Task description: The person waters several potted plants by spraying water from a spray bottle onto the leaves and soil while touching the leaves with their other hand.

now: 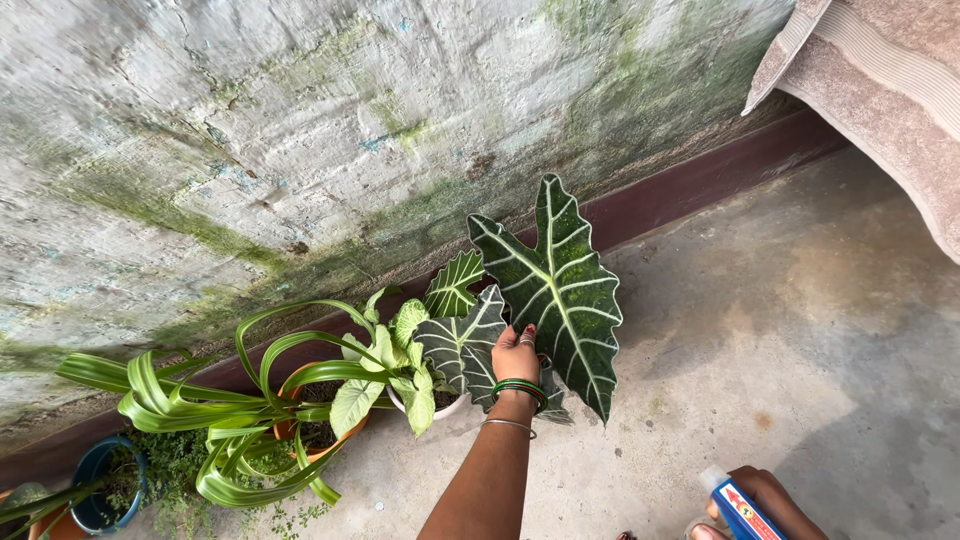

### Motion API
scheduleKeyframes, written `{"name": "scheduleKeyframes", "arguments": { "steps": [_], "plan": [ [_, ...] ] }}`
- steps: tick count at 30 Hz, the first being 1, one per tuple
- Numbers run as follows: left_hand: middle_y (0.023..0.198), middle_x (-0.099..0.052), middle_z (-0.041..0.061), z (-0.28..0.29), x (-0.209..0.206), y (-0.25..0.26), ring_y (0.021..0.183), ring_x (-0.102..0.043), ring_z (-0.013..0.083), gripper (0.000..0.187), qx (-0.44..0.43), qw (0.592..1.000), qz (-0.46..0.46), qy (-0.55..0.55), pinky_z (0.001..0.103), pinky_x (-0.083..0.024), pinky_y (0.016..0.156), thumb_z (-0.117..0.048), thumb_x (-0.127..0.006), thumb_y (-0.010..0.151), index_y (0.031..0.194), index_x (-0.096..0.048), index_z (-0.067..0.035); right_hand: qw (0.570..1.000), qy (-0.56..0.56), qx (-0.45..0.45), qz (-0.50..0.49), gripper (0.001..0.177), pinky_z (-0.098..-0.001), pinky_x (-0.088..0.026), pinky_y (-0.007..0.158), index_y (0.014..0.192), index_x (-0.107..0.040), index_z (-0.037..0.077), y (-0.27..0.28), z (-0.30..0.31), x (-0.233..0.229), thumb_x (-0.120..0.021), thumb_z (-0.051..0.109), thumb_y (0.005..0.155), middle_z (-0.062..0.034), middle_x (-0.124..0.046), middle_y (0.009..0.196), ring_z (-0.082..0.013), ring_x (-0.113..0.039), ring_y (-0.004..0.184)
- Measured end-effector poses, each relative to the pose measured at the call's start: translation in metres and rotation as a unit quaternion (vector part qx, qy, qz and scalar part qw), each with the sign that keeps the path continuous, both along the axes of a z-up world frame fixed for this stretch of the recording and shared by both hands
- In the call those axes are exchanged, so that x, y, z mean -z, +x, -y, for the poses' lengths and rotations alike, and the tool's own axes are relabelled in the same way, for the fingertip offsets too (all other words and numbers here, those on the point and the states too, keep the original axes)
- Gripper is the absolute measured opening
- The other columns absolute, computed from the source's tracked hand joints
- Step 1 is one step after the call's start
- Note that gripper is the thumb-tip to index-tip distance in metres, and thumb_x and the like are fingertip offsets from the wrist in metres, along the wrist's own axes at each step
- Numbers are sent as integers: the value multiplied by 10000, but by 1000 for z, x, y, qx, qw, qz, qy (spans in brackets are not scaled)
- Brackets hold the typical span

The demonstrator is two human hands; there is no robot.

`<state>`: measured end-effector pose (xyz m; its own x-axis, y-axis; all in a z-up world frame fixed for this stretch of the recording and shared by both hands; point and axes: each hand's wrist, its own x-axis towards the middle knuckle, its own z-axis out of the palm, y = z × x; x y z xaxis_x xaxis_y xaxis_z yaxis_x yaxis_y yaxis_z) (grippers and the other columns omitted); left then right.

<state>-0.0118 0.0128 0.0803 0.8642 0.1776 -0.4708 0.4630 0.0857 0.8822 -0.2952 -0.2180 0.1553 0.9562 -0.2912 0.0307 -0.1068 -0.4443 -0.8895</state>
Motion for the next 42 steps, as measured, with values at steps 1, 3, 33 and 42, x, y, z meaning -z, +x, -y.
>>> {"name": "scheduleKeyframes", "arguments": {
  "steps": [1, 3, 33, 42],
  "plan": [
    [868, -748, 2, -1, 0, 0, 670, -628, 72, 178, 5, 1000, 2, -7, 248, -515, 557, -158, -658, 978, 1095, -766, -80, 1000, 2, 6, -2, 375, -381, -617, 744, 966, -663, 26, 1, -4, -9, -828, 244, 709, -145, -677, 900, -240, -728, 841],
    [870, -751, -1, -2, -1, 0, 670, -632, 71, 176, 8, 1000, 3, -1, 248, -518, 559, -156, -655, 980, 1095, -763, -78, 1000, 10, 13, 8, 369, -381, -614, 749, 972, -672, 19, 4, -12, -28, -815, 242, 715, -144, -678, 912, -241, -727, 853],
    [947, -715, 47, -19, -14, 11, 727, -679, 158, 318, 43, 978, -57, -198, 330, -636, 688, -152, -483, 1006, 1252, -664, -64, 973, 54, 94, -203, 427, -403, -614, 778, 1097, -699, 7, -8, -44, -72, -854, 169, 733, -147, -670, 860, -231, -743, 851],
    [859, -604, 42, -21, -3, 19, 726, -696, 218, 194, 21, 970, -57, -233, 391, -652, 689, -158, -518, 984, 1089, -624, -33, 958, 110, 104, -243, 394, -416, -640, 795, 1109, -631, 14, -25, -44, -58, -847, 104, 792, -169, -638, 951, -265, -734, 890]
  ]
}}
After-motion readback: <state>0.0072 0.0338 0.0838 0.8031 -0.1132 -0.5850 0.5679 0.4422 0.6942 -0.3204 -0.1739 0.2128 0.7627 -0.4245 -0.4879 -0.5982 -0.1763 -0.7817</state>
